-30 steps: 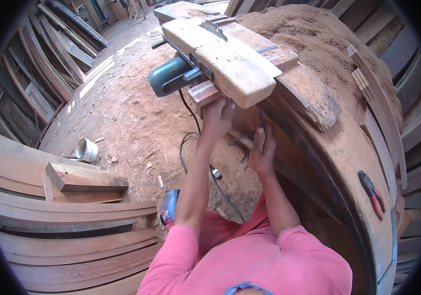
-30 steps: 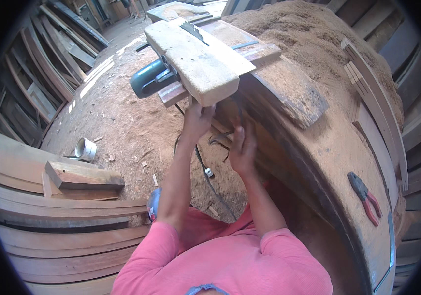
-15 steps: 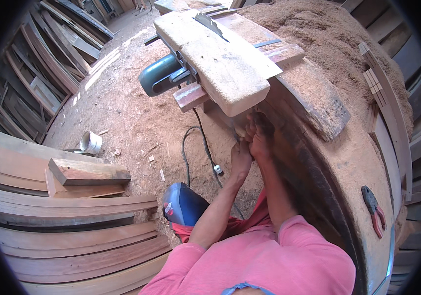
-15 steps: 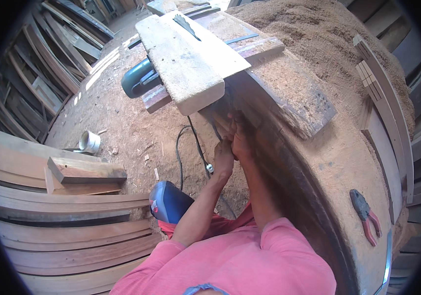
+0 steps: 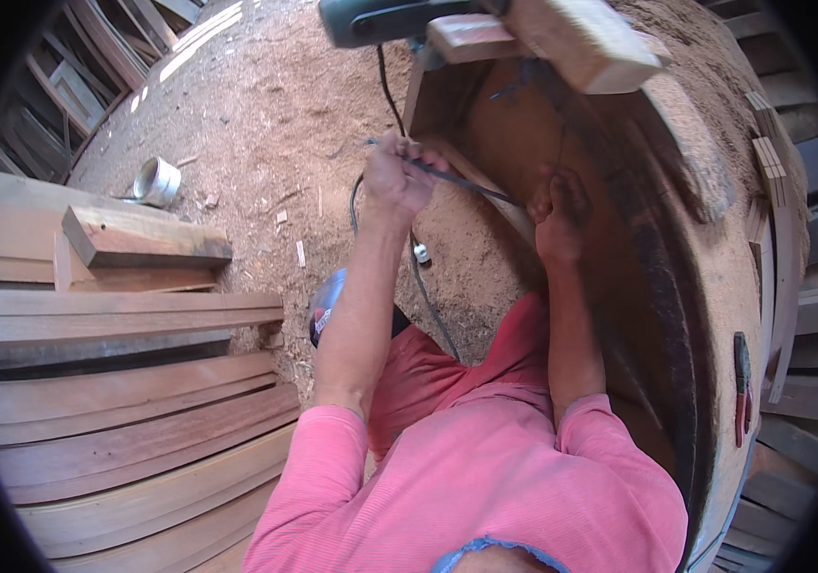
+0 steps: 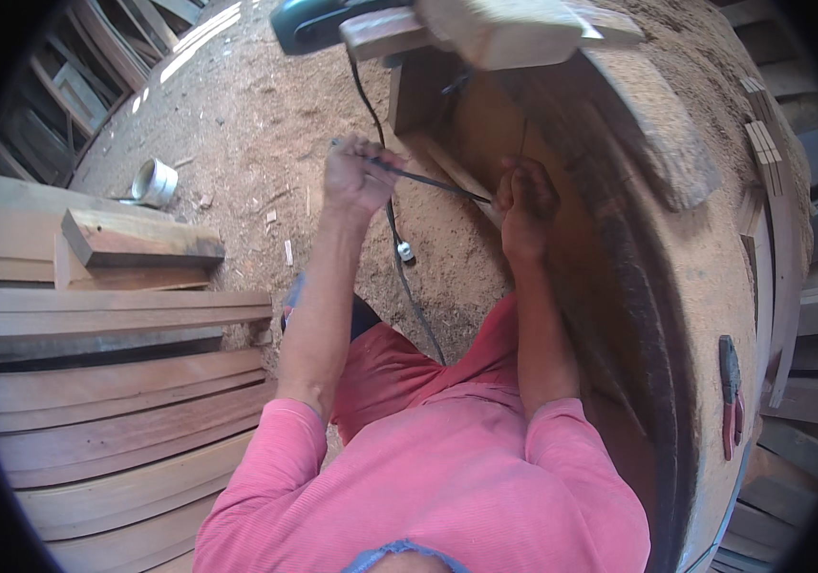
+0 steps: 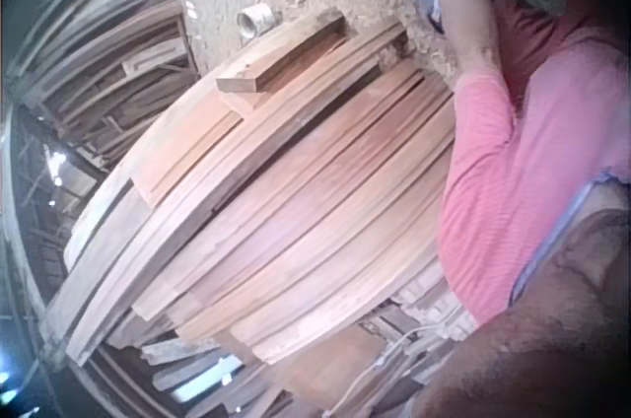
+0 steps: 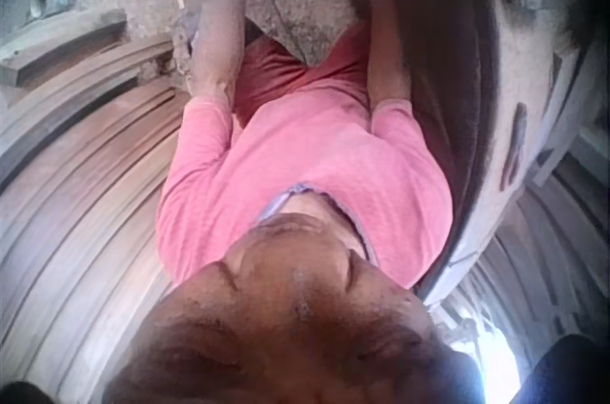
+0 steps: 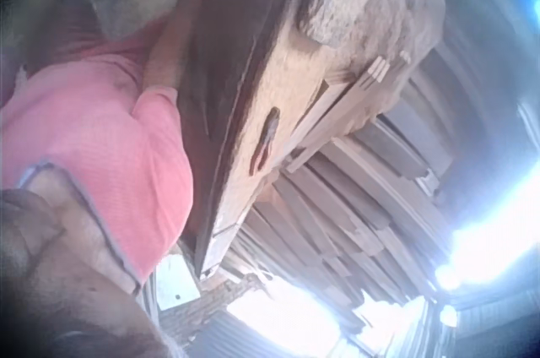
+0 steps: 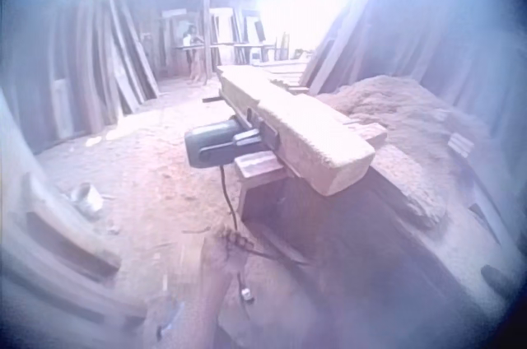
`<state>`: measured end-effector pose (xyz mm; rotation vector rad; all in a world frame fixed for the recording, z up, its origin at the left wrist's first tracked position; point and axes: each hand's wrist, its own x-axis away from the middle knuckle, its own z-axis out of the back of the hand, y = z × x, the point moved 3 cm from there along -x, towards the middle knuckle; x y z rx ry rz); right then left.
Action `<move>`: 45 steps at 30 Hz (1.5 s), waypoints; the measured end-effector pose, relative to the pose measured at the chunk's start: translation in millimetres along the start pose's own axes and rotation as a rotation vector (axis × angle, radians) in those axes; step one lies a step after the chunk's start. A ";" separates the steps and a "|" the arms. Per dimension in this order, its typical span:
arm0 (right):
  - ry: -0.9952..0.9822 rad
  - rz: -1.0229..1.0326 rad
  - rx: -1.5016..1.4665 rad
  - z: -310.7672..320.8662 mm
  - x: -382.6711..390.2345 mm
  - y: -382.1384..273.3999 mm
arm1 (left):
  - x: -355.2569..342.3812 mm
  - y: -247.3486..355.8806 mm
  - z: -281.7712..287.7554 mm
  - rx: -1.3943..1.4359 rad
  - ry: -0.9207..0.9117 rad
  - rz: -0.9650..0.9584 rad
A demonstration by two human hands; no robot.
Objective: The person handles a wooden plank and then works on a power tool's electrical cord. They strip the cord's insulation, twist the exposed wires together, and wrap the connection with electrical tape. The person then moves around the workshop and picks up a long wooden plank.
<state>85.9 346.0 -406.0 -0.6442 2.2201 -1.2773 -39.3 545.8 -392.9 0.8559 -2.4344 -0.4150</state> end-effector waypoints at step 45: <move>0.318 0.331 1.056 -112.3 4.5 -95.7 | -0.9 17.9 -81.4 -1.287 -0.546 -0.818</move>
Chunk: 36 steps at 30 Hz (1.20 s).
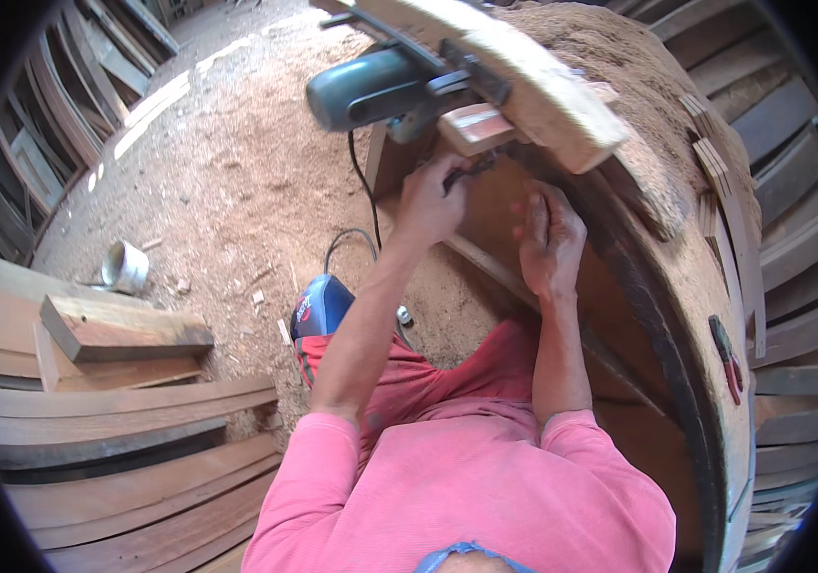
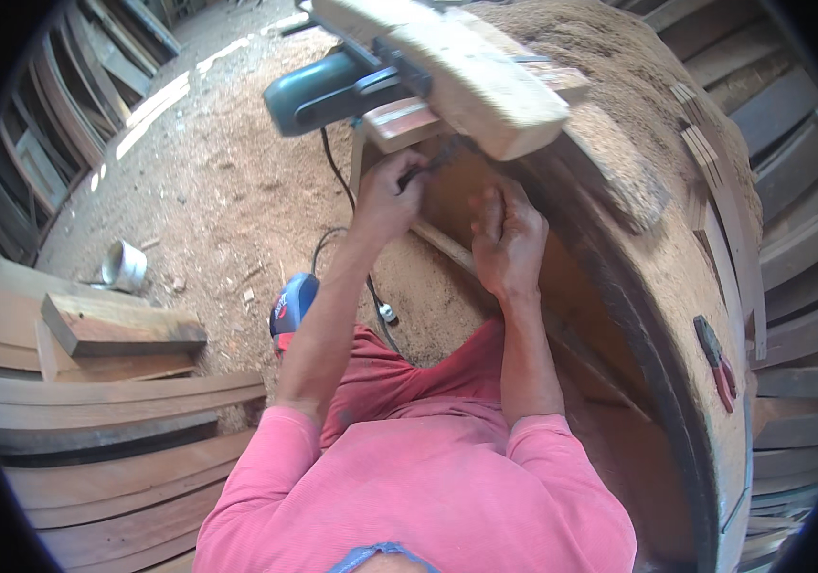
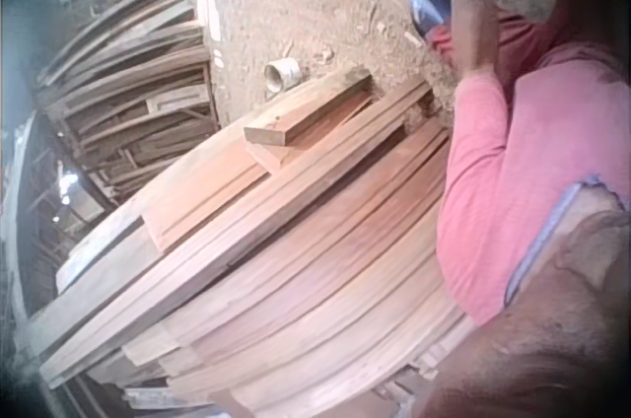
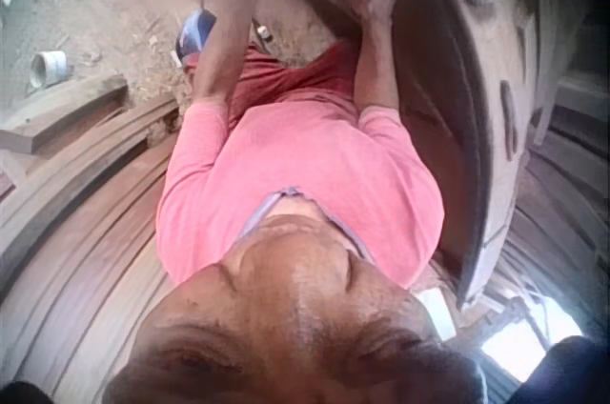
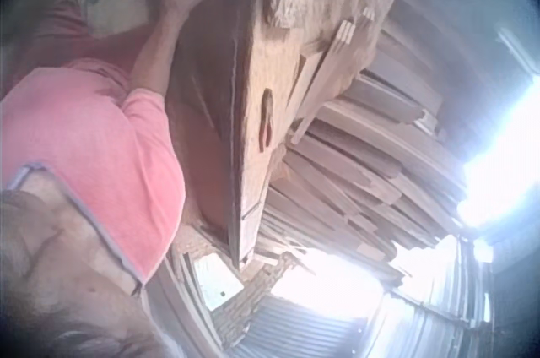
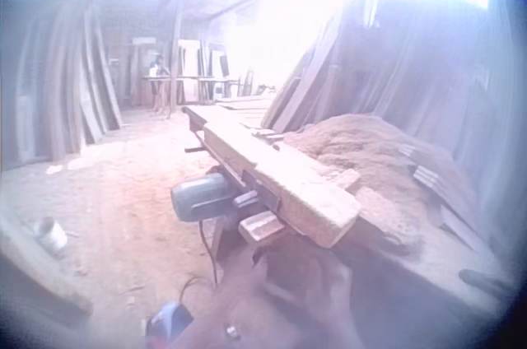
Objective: The person handles a wooden plank and then works on a power tool's electrical cord. They strip the cord's insulation, twist the exposed wires together, and wrap the connection with electrical tape. The person then moves around the workshop and picks up a long wooden plank.
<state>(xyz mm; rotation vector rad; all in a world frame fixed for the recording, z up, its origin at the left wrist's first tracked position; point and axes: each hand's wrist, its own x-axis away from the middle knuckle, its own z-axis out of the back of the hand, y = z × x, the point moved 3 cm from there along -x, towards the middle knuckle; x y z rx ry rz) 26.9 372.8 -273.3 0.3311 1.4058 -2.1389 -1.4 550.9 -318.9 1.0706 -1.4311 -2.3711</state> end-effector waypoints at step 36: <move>0.126 0.205 0.051 11.5 -14.4 1.5 | -19.3 44.2 -44.7 0.621 0.057 0.048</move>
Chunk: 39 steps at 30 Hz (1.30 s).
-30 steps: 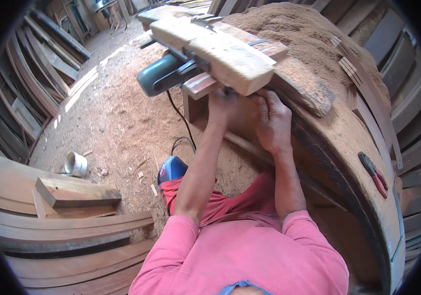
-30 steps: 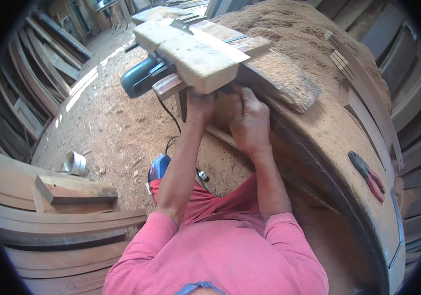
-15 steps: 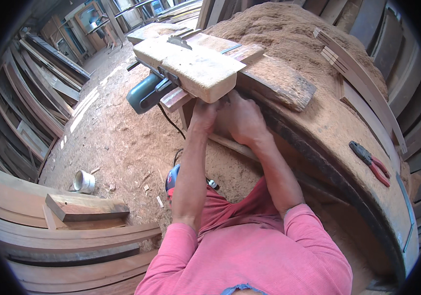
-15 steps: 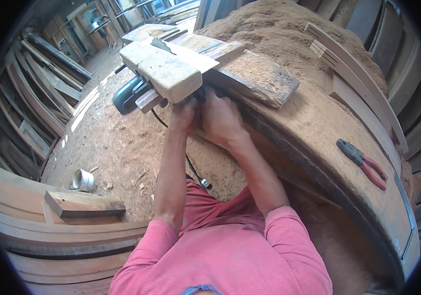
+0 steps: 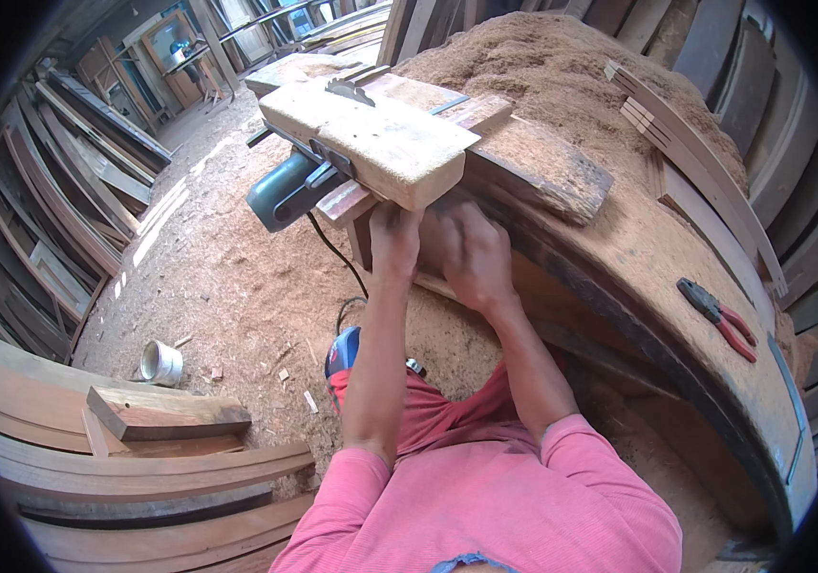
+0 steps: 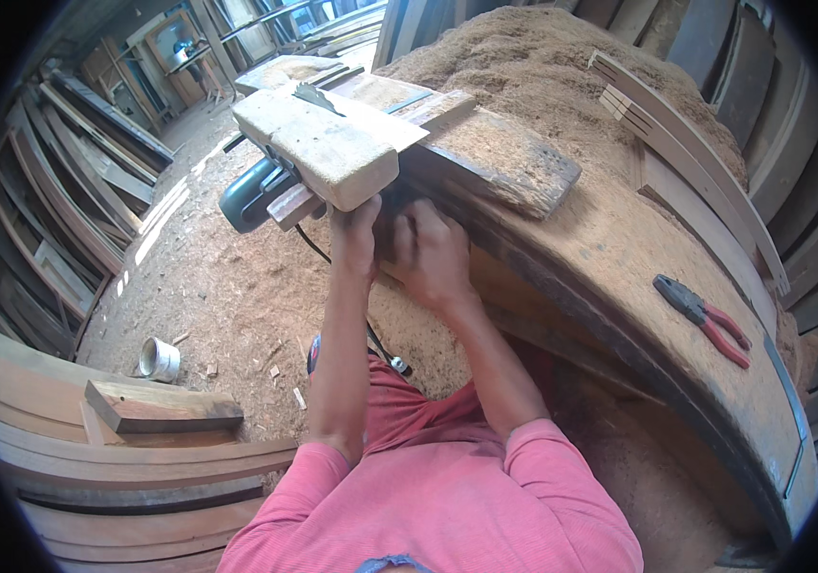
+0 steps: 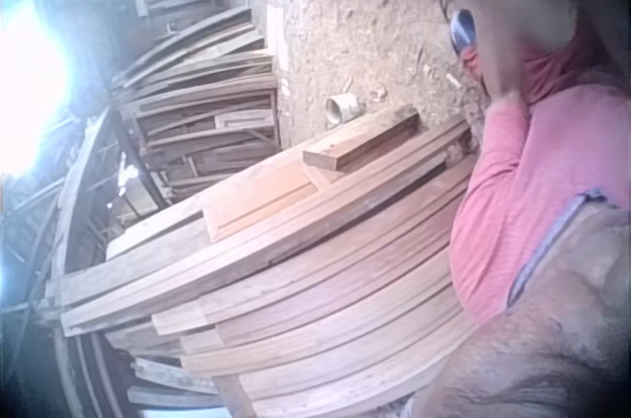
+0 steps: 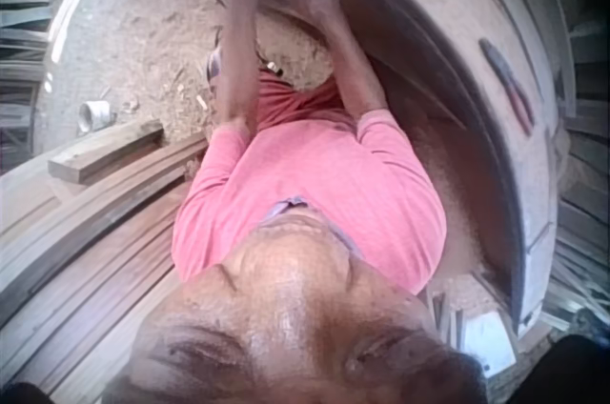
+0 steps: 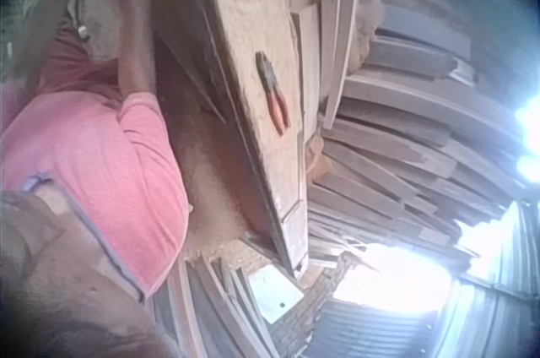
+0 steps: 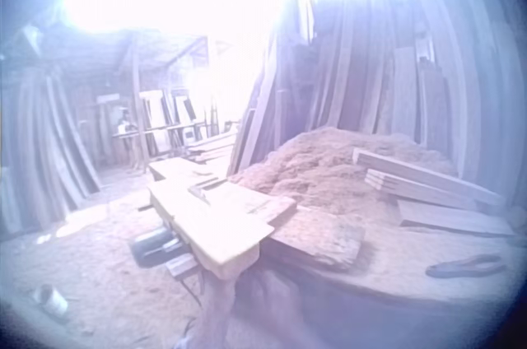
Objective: The person handles a wooden plank and then works on a power tool's electrical cord. They strip the cord's insulation, twist the exposed wires together, and wrap the connection with electrical tape. The person then moves around the workshop and picks up a long wooden plank.
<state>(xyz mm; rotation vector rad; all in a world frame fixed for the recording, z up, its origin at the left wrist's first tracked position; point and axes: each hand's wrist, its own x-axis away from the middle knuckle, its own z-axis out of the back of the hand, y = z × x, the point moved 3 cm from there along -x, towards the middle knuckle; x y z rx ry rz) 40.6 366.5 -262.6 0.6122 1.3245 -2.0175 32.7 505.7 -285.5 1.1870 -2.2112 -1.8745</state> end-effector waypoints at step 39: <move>-0.226 -0.995 -1.488 -38.9 43.0 54.0 | 149.1 -7.5 12.6 -0.631 -0.506 -0.030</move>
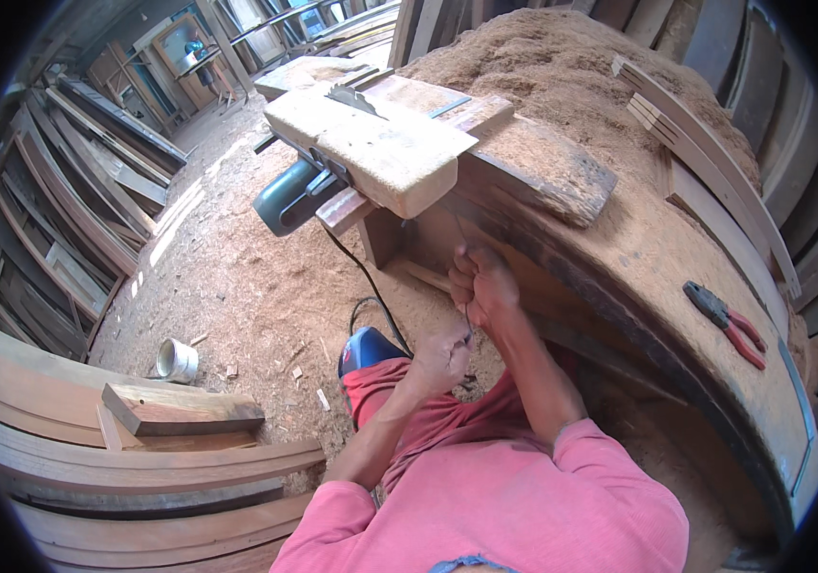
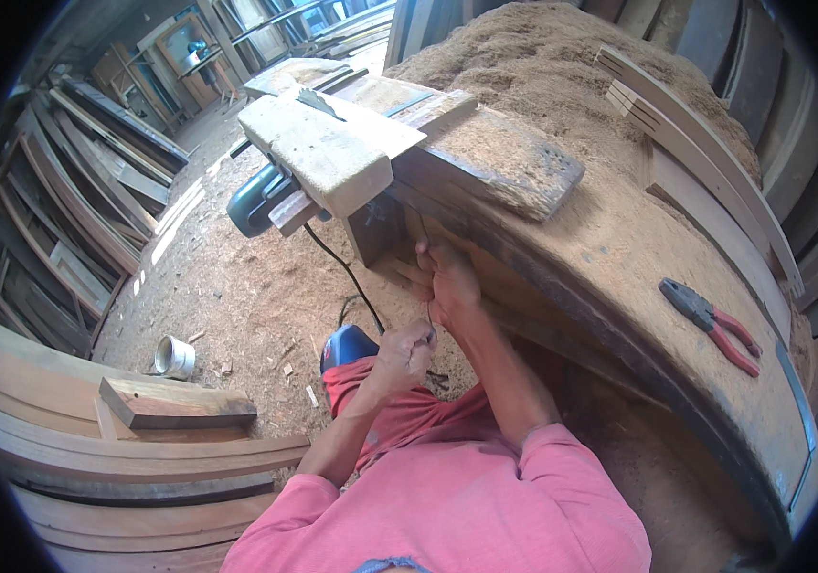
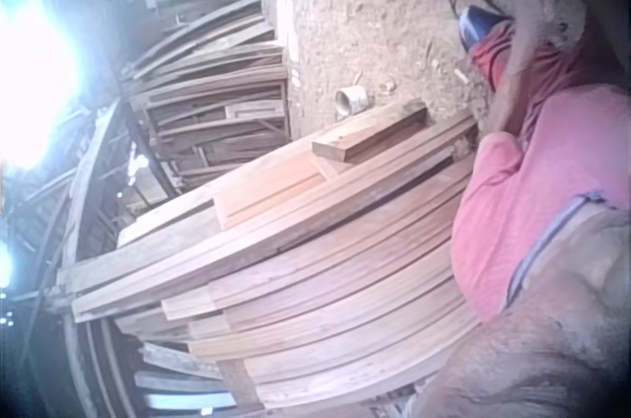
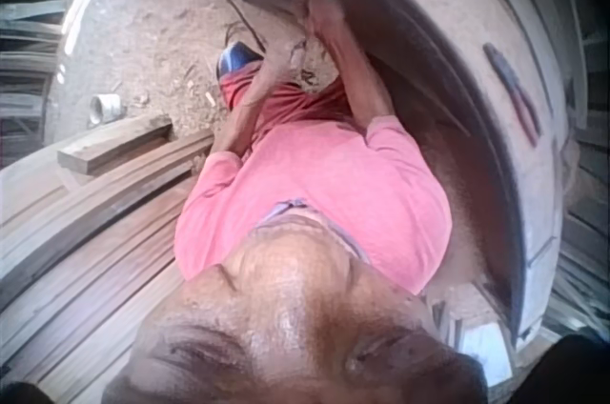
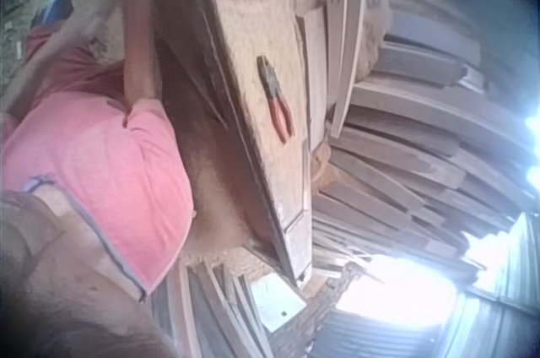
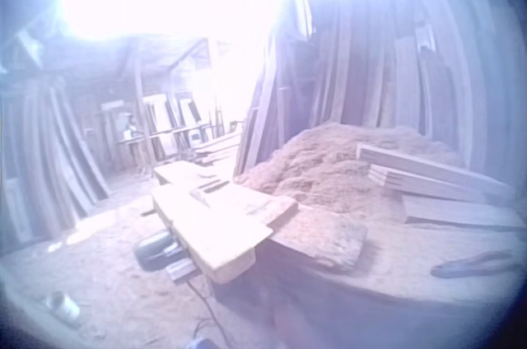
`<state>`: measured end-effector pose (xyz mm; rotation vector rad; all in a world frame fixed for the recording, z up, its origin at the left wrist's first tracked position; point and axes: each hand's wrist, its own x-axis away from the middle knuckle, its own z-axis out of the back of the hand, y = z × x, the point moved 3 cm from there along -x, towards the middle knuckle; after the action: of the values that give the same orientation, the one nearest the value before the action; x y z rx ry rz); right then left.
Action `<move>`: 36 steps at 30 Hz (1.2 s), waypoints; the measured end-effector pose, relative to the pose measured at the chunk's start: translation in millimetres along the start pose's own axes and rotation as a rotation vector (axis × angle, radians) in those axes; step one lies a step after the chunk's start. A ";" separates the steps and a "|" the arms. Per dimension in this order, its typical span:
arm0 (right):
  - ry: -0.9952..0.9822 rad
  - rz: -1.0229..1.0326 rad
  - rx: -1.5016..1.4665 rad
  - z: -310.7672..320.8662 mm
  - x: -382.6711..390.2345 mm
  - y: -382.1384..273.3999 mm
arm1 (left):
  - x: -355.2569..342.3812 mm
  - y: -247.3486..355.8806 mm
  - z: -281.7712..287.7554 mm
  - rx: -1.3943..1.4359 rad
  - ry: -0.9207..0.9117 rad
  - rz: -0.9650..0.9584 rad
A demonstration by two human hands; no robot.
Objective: The person handles a wooden plank and then works on a power tool's electrical cord. They strip the cord's insulation, twist the exposed wires together, and wrap the connection with electrical tape. The person then moves around the workshop and picks up a long wooden plank.
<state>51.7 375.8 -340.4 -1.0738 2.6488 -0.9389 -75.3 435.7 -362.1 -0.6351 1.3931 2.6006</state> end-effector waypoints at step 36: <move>-0.077 0.801 1.083 -25.6 69.9 -39.2 | -96.4 -14.8 -31.0 0.927 0.177 0.099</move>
<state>14.4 320.3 -289.4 0.1790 1.6864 -1.6529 25.7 427.2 -348.3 -0.6338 2.4357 1.6399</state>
